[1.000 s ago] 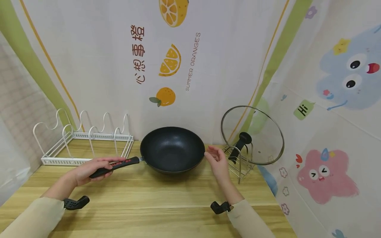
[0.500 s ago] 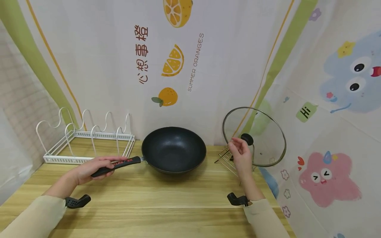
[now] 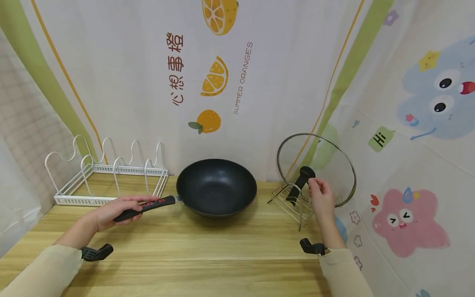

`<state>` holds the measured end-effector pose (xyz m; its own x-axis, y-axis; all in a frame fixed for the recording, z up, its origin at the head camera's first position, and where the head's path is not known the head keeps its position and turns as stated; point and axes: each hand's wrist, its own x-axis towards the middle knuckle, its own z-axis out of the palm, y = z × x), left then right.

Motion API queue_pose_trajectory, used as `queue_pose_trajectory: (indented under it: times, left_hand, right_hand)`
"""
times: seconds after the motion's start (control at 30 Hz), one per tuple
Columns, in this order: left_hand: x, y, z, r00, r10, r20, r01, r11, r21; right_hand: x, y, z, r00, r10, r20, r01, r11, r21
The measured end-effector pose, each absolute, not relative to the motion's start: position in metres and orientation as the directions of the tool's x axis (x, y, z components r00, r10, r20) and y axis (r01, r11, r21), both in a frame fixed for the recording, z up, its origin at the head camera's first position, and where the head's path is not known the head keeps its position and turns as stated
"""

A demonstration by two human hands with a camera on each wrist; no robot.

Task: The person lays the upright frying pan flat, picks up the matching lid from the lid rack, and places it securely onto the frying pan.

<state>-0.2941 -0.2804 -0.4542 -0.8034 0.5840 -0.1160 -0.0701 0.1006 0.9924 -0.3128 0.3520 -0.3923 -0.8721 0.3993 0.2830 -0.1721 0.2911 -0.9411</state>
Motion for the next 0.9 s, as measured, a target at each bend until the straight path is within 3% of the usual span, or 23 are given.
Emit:
queue_pose_trajectory:
  times: [0.5, 0.9]
  left_hand:
    - [-0.292, -0.28, -0.454, -0.818, 0.555, -0.15, -0.085, 0.141, 0.986]
    - [-0.293, -0.279, -0.453, -0.816, 0.559, -0.146, -0.083, 0.136, 0.987]
  right_hand:
    - [-0.322, 0.364, -0.411, -0.979, 0.202, 0.029, 0.059, 0.416, -0.907]
    - [-0.348, 0.363, -0.419, -0.991, 0.059, -0.122, 0.131, 0.195, -0.972]
